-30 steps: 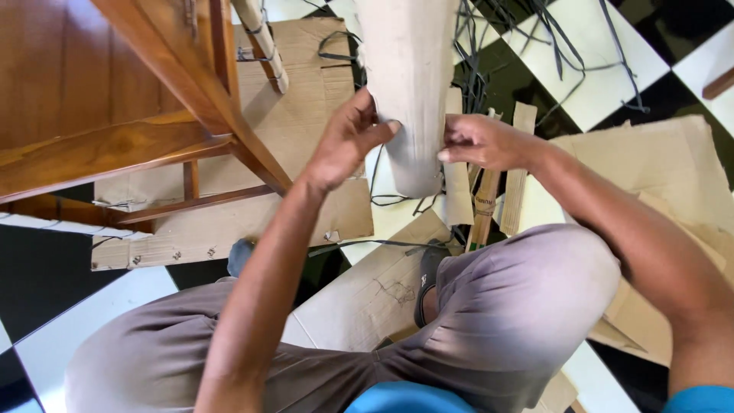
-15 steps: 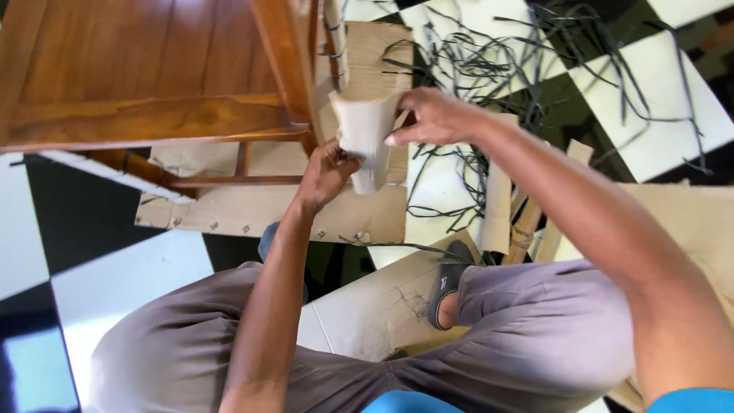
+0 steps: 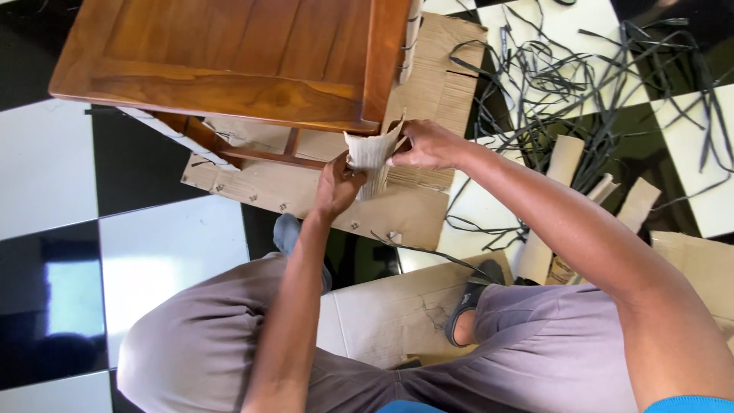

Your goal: Wrapping wooden furniture legs with cardboard and securing them with plastic ties

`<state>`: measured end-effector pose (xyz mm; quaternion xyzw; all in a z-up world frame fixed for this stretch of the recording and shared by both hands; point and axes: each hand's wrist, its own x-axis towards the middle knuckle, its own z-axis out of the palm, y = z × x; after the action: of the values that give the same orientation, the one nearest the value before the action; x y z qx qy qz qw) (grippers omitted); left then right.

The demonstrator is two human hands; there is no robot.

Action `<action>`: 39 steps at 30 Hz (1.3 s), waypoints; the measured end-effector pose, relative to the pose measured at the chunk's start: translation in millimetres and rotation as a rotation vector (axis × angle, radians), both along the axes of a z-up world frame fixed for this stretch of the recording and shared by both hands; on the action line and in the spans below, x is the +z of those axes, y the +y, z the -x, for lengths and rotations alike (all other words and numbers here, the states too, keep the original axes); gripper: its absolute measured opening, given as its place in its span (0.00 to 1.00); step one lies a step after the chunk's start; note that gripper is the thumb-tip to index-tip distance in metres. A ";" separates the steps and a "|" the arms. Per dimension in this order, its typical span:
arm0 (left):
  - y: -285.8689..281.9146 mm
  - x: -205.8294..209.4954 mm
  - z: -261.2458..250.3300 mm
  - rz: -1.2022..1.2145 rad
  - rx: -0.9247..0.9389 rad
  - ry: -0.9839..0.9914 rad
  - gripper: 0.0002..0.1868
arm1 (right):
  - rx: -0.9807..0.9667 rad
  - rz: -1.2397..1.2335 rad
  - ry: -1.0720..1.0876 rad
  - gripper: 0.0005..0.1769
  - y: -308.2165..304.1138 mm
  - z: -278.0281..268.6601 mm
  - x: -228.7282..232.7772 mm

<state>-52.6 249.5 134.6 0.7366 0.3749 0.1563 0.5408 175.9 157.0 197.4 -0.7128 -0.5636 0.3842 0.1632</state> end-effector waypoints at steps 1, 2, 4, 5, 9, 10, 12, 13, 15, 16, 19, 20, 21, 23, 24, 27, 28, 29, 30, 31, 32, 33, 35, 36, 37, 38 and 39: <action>-2.3 1.4 -4.3 -0.008 0.061 -0.026 0.16 | -0.041 0.018 0.016 0.21 1.5 1.5 -1.7; -1.5 -6.0 -5.4 -0.011 0.061 -0.024 0.16 | -0.041 0.015 0.019 0.21 1.9 4.9 1.0; -2.7 -22.8 -10.0 -0.040 0.194 -0.088 0.16 | -0.031 -0.068 0.035 0.28 -0.8 9.9 5.4; -4.3 -27.0 -12.2 -0.039 0.191 -0.087 0.16 | -0.034 -0.067 0.036 0.28 -4.4 17.0 17.0; -18.9 -21.9 -22.8 0.017 0.284 -0.258 0.21 | -0.096 -0.123 0.056 0.25 -9.2 28.0 10.4; -24.7 -14.8 -26.2 0.021 0.290 -0.327 0.26 | -0.088 -0.170 0.079 0.26 -8.3 25.9 -4.1; -36.7 -23.8 -34.6 -0.074 0.306 -0.321 0.32 | -0.089 -0.209 0.108 0.28 -5.8 25.4 -16.9; -44.1 -28.5 -38.1 -0.174 0.327 -0.314 0.39 | -0.083 -0.252 0.139 0.30 -5.5 25.5 -23.8; -45.3 -41.5 -40.1 -0.133 0.322 -0.231 0.40 | -0.104 -0.272 0.156 0.28 -7.0 31.8 -37.1; -45.9 -47.9 -42.1 -0.096 0.319 -0.150 0.41 | -0.121 -0.296 0.172 0.26 -7.9 34.1 -43.4; -41.8 -64.2 -55.1 -0.275 0.308 -0.335 0.26 | -0.124 -0.405 0.141 0.21 -5.1 40.7 -56.9; -39.4 -68.4 -56.2 -0.268 0.298 -0.335 0.26 | -0.136 -0.402 0.138 0.21 -9.8 44.6 -48.8; -36.1 -72.2 -57.7 -0.296 0.294 -0.358 0.24 | -0.158 -0.429 0.101 0.22 -13.6 48.1 -40.5; -36.1 -64.6 -59.9 -0.319 0.278 -0.382 0.22 | -0.192 -0.454 0.063 0.23 -19.5 52.6 -37.1; -39.2 -53.3 -60.6 -0.268 0.317 -0.311 0.21 | -0.239 -0.465 0.095 0.23 -21.6 53.3 -42.3; -39.6 -53.8 -65.2 -0.159 0.386 -0.271 0.20 | -0.388 -0.405 0.177 0.24 -34.6 58.1 -72.3; -39.2 -60.1 -66.4 -0.096 0.427 -0.301 0.21 | -0.480 -0.329 0.227 0.28 -41.0 61.3 -85.1; -39.3 -58.6 -66.4 -0.096 0.418 -0.298 0.21 | -0.490 -0.329 0.230 0.28 -49.8 60.2 -105.1; -39.1 -57.0 -66.3 -0.052 0.420 -0.329 0.22 | -0.542 -0.280 0.179 0.26 -58.5 59.4 -125.0; -39.1 -55.2 -66.0 -0.007 0.424 -0.360 0.24 | -0.593 -0.229 0.129 0.25 -67.4 59.2 -144.8; -38.0 -62.4 -65.1 -0.006 0.416 -0.355 0.24 | -0.602 -0.228 0.132 0.25 -79.1 57.2 -172.7; -36.6 -69.4 -64.7 -0.006 0.420 -0.321 0.26 | -0.564 -0.182 0.071 0.24 -90.4 54.6 -200.4; -32.8 -77.2 -62.7 -0.006 0.420 -0.285 0.28 | -0.530 -0.134 0.012 0.23 -112.8 43.3 -244.6; -30.4 -78.0 -61.0 -0.017 0.384 -0.309 0.29 | -0.551 -0.025 -0.008 0.22 -123.8 34.2 -261.1; -28.0 -78.8 -59.1 -0.027 0.351 -0.333 0.31 | -0.568 0.084 -0.028 0.23 -134.7 25.0 -277.6; -30.4 -70.7 -59.4 -0.027 0.350 -0.330 0.31 | -0.569 0.086 -0.026 0.23 -143.2 11.1 -295.0; -32.1 -62.4 -59.7 -0.016 0.331 -0.330 0.31 | -0.599 0.121 -0.075 0.22 -151.0 -2.8 -312.6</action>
<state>7.2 217.4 72.3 0.6337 0.3960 0.3640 0.5559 178.7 6.0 -115.2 -0.8693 -0.3102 0.3253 0.2054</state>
